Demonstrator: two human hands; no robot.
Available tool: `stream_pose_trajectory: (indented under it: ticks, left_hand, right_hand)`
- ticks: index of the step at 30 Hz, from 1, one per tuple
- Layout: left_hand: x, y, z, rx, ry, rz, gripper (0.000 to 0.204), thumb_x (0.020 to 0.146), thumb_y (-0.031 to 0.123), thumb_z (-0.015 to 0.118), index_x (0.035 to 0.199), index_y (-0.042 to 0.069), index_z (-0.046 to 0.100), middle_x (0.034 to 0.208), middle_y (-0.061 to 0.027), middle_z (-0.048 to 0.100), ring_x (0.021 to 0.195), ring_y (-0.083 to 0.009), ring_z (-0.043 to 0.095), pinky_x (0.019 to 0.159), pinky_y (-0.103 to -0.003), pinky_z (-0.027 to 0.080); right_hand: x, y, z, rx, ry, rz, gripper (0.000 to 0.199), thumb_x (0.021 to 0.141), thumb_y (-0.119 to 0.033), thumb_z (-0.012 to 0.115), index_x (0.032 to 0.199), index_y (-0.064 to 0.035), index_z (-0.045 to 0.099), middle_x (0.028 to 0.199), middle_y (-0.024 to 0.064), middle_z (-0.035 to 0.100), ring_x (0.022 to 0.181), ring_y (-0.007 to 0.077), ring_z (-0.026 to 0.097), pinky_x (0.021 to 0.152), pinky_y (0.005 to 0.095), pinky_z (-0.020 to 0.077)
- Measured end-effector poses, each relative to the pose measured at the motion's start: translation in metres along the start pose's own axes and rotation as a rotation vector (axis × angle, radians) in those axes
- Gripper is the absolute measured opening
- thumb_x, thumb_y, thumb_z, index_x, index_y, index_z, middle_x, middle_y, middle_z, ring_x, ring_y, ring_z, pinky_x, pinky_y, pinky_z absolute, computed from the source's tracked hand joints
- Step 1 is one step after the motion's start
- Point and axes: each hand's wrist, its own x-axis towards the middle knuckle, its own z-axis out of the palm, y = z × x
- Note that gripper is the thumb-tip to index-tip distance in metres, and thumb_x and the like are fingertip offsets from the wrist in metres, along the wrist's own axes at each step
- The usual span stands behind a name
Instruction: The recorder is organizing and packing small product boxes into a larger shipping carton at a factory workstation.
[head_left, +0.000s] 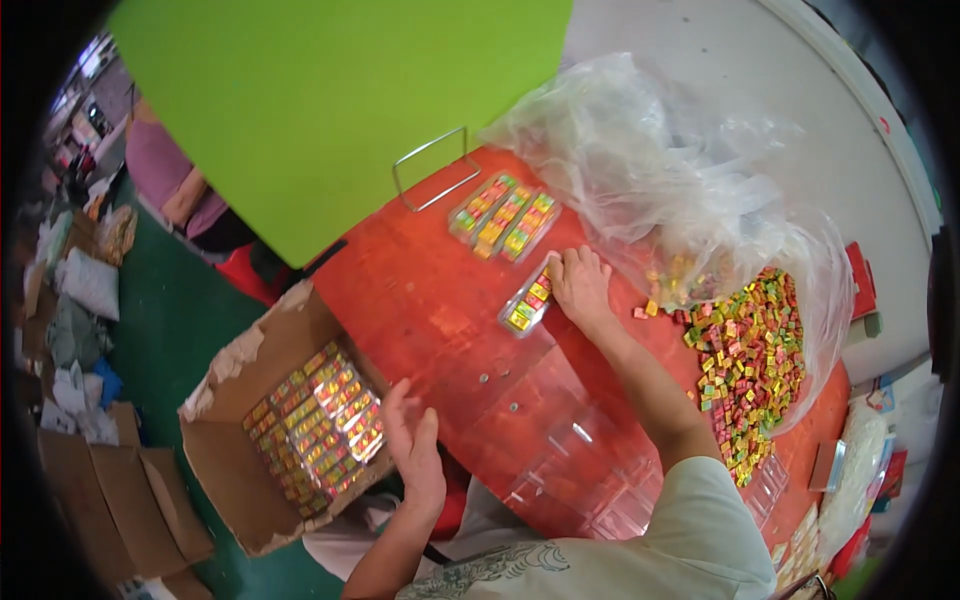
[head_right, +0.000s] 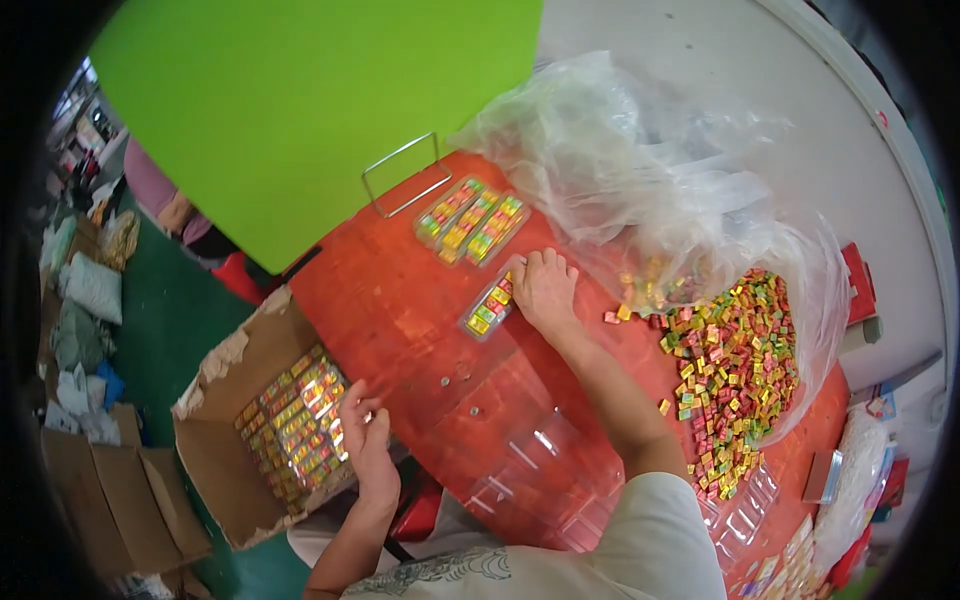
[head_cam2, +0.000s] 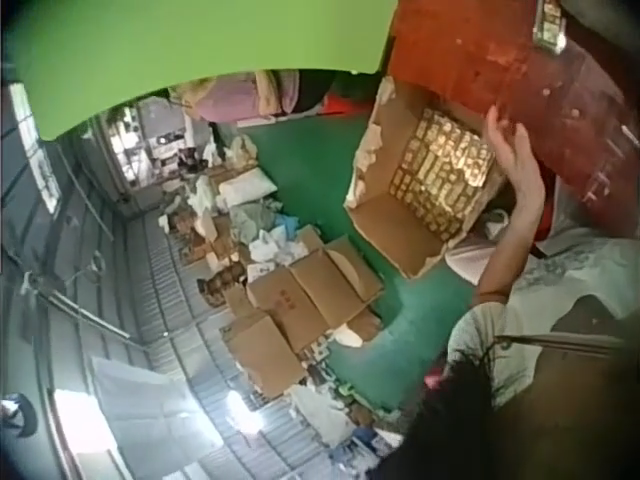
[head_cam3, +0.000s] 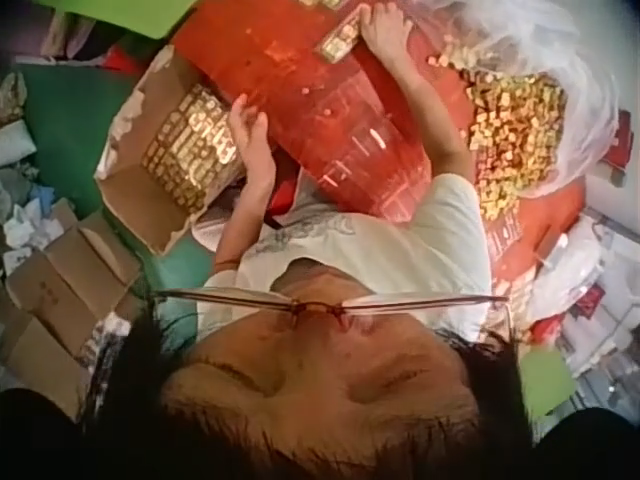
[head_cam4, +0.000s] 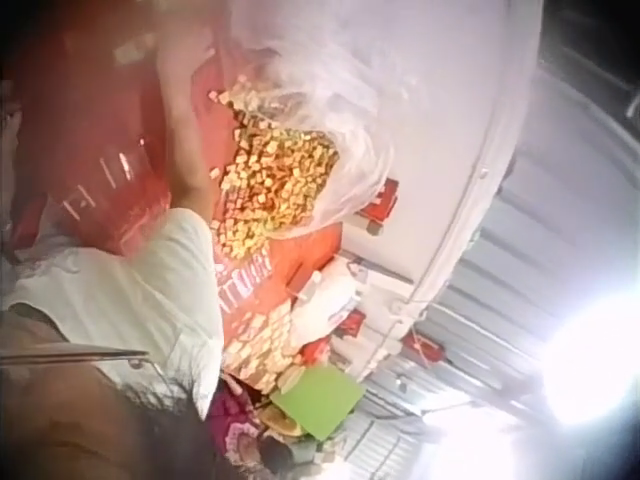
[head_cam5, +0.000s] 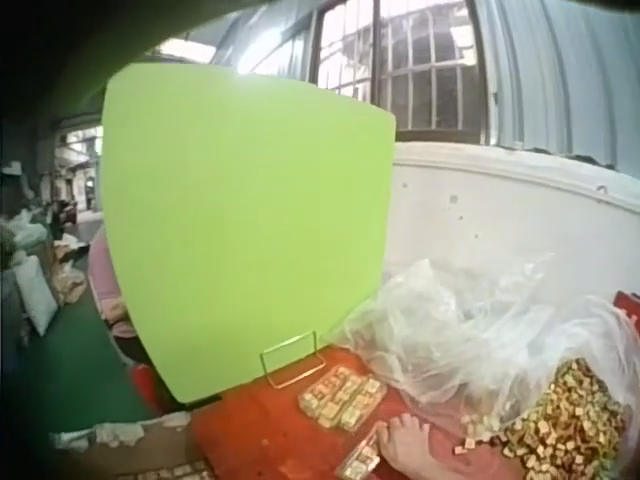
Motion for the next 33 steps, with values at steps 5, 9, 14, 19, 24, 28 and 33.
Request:
stream_pose_trajectory:
  ticks: [5,9,14,19,24,28,33]
  left_hand:
    - [-0.048,-0.002,-0.031,0.022,0.001,-0.203,0.064,0.088,0.007,0.054,0.144,0.002,0.025,0.129,-0.0095,0.041,0.112,-0.0173,0.041,0.093,-0.027,0.035]
    - [-0.066,-0.017,-0.030,-0.287,-0.154,-0.451,0.066,0.093,0.021,0.052,0.149,0.009,0.018,0.132,-0.0083,0.042,0.106,-0.0139,0.049,0.083,-0.029,0.042]
    - [-0.077,-0.022,-0.030,-0.240,-0.179,-0.509,0.060,0.090,0.020,0.056,0.142,0.007,0.029,0.124,-0.0070,0.047,0.103,-0.0128,0.052,0.078,-0.030,0.044]
    - [-0.099,-0.026,-0.035,-0.433,-0.126,-0.484,0.046,0.088,0.011,0.055,0.130,0.003,0.039,0.107,-0.0087,0.056,0.085,-0.0154,0.059,0.071,-0.029,0.048]
    - [-0.103,-0.027,-0.084,-0.428,-0.217,-0.446,0.047,0.086,0.005,0.054,0.131,0.002,0.040,0.107,-0.0088,0.056,0.085,-0.0142,0.059,0.074,-0.027,0.048]
    - [-0.072,-0.003,-0.148,-0.194,-0.235,-0.327,0.051,0.082,0.009,0.058,0.129,0.001,0.042,0.118,-0.0065,0.051,0.112,-0.0139,0.047,0.094,-0.029,0.040]
    - [-0.004,0.013,-0.234,0.087,-0.435,-0.244,0.050,0.081,0.007,0.054,0.129,0.004,0.045,0.123,-0.0045,0.050,0.114,-0.0133,0.046,0.100,-0.029,0.037]
  right_hand:
    - [-0.058,-0.048,-0.036,0.003,-0.032,-0.215,0.017,0.087,-0.023,0.050,0.091,-0.0123,0.063,0.092,0.0051,0.056,0.090,0.0258,0.050,0.073,0.0417,0.0361]
    - [-0.102,-0.087,-0.046,0.109,-0.061,-0.271,0.016,0.086,-0.022,0.051,0.089,-0.0115,0.063,0.094,0.0069,0.056,0.089,0.0271,0.049,0.074,0.0423,0.0346]
    - [-0.148,-0.127,-0.049,0.241,-0.009,-0.320,0.018,0.086,-0.019,0.051,0.092,-0.0069,0.062,0.097,0.0106,0.056,0.093,0.0285,0.050,0.077,0.0430,0.0344]
    - [-0.166,-0.150,-0.063,0.331,-0.078,-0.346,0.017,0.084,-0.018,0.057,0.095,-0.0050,0.058,0.091,0.0128,0.054,0.090,0.0307,0.051,0.080,0.0448,0.0360]
    - [-0.159,-0.164,-0.082,0.969,-0.752,-0.077,0.028,0.089,-0.016,0.058,0.113,-0.0015,0.056,0.102,0.0073,0.055,0.095,0.0167,0.052,0.079,0.0298,0.0423]
    - [-0.115,-0.213,-0.105,0.930,-1.032,-0.345,0.036,0.088,-0.017,0.063,0.120,-0.0020,0.054,0.103,0.0040,0.056,0.093,0.0118,0.053,0.081,0.0264,0.0443]
    - [-0.064,-0.287,-0.058,0.762,-1.356,-0.626,0.035,0.084,-0.015,0.067,0.116,-0.0034,0.057,0.101,0.0036,0.060,0.095,0.0112,0.054,0.082,0.0269,0.0448]
